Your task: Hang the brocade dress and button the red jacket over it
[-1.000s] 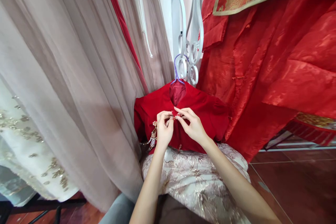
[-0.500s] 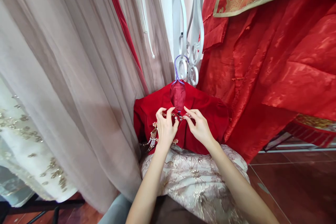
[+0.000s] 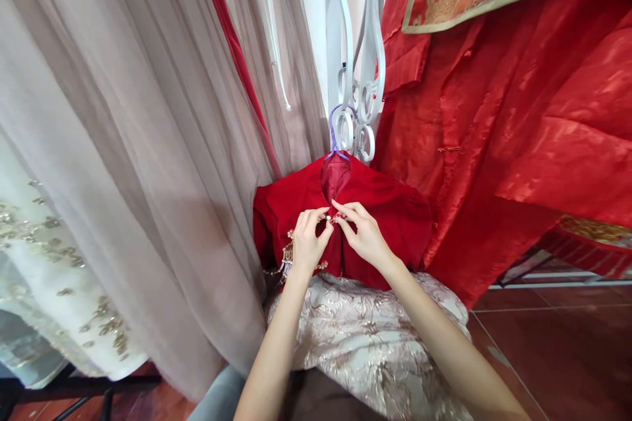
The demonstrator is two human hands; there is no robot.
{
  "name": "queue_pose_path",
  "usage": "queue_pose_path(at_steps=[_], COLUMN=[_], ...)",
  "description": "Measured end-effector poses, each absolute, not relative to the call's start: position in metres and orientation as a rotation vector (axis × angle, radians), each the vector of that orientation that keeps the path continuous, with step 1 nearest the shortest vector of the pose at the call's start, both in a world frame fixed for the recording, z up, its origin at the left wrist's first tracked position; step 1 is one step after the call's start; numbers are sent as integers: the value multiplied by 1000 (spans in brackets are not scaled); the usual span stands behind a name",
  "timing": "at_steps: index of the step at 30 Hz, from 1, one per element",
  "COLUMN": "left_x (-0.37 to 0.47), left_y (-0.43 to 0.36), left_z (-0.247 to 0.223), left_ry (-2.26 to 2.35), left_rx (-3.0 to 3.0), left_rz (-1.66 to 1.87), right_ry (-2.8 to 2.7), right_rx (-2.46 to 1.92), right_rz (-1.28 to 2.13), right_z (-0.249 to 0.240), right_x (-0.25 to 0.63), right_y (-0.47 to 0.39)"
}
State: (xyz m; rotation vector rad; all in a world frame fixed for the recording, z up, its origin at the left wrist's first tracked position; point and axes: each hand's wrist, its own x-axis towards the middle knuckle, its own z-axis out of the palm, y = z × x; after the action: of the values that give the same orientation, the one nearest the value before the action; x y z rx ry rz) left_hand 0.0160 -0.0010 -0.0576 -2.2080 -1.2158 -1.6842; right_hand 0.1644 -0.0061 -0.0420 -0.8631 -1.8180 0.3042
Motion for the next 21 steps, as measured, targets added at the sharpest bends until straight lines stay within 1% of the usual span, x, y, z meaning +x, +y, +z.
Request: queue_pose_path(at_steps=[7, 14, 21], left_x=[21, 23, 29], left_y=[-3, -5, -7], left_z=[-59, -58, -60], left_ry=[-1356, -1479, -1577], left_rx=[-2226, -2293, -2258], left_rz=[-2093, -2211, -2472], right_ry=[-1781, -1787, -1788], right_rx=[-855, -880, -897], right_rz=[291, 241, 192], right_z=[-47, -48, -48], right_x=[161, 158, 156], right_y=[-2, 1, 3])
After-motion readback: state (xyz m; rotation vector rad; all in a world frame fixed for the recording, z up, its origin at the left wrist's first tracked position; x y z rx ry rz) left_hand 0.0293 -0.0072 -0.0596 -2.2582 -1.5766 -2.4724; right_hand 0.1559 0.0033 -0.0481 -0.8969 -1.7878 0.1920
